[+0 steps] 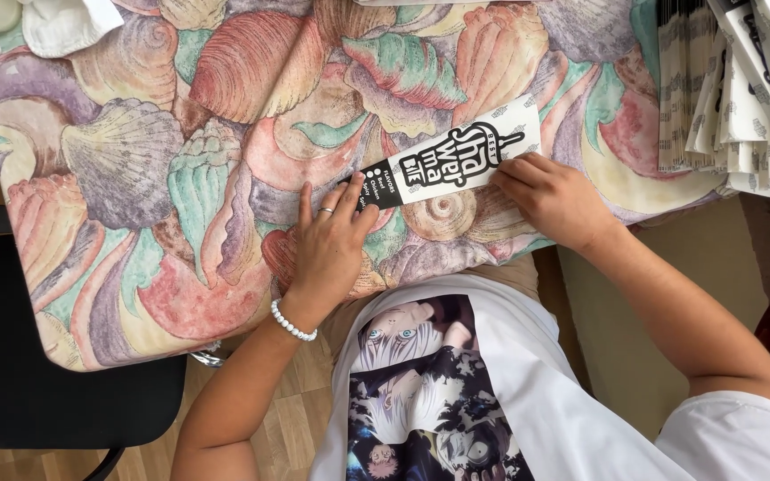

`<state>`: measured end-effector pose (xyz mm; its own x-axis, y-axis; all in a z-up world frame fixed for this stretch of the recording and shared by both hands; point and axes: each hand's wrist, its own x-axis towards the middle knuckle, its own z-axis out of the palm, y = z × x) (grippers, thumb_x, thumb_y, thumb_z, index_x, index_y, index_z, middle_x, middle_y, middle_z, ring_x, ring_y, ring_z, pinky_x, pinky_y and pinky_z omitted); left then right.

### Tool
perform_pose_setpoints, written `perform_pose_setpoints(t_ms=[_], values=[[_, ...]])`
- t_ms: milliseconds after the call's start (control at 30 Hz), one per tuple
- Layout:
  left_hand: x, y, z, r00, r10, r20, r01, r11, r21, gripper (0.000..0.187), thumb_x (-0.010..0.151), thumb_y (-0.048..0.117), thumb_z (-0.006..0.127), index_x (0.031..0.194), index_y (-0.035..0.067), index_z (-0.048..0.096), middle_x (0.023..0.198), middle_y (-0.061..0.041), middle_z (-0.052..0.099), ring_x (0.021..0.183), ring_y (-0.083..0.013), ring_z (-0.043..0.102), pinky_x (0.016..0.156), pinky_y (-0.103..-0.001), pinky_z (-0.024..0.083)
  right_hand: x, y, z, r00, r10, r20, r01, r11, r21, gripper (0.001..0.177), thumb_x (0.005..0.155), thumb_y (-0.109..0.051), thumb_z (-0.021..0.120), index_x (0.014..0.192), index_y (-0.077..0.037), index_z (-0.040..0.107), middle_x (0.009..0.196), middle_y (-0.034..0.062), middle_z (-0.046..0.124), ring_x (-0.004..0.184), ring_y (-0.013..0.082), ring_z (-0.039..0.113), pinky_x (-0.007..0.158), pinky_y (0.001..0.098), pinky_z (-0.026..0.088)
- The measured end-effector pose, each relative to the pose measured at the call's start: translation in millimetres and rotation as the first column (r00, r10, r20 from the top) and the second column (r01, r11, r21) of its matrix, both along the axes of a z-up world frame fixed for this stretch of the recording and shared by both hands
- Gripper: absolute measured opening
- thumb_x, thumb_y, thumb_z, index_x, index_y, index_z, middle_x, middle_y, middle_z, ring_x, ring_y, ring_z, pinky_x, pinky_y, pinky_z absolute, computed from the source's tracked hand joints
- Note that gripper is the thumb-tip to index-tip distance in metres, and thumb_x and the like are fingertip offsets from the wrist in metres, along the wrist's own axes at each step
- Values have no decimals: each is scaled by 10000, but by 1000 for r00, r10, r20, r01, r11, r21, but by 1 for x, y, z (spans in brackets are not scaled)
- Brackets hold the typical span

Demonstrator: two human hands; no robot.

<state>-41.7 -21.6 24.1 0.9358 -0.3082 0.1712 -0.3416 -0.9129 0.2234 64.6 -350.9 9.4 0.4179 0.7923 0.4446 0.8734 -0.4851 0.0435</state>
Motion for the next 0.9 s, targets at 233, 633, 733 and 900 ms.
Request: perform_pose_setpoints(t_ms=[233, 633, 733, 900], values=[[5, -5, 10, 997, -48, -52, 45, 997, -64, 238, 996, -60, 427, 986, 81, 619, 1452, -255, 544, 1362, -395, 524, 1183, -570, 276, -7, 7, 8, 1000, -18, -5, 18, 1000, 6, 162, 1048, -70, 574, 961, -43, 707, 978, 85, 648, 961, 236, 685, 804, 312, 564], [10, -2, 21, 977, -116, -181, 126, 991, 48, 547, 958, -62, 443, 1400, 220, 600, 1512, -297, 453, 1376, -466, 470, 1145, -718, 180, -17, 82, 10, 991, 110, -74, -99, 985, 140, 134, 995, -44, 621, 929, -47, 738, 929, 93, 684, 924, 250, 687, 797, 338, 561], [10, -4, 15, 984, -126, -127, 132, 990, 42, 555, 907, -110, 473, 1337, 195, 649, 1469, -314, 482, 1409, -473, 430, 1184, -665, 158, -17, 53, 7, 994, 70, -89, -61, 993, 99, 133, 963, -27, 646, 962, -61, 775, 946, 94, 714, 958, 224, 691, 863, 307, 559], [8, -9, 13, 984, -144, -108, 139, 989, -55, 513, 872, -163, 493, 1283, 81, 677, 1537, -374, 352, 1388, -518, 432, 1145, -603, 343, -10, -6, -5, 995, -98, -34, 100, 993, 55, 135, 1002, -24, 618, 1019, -39, 751, 1013, 94, 692, 985, 245, 694, 844, 324, 562]])
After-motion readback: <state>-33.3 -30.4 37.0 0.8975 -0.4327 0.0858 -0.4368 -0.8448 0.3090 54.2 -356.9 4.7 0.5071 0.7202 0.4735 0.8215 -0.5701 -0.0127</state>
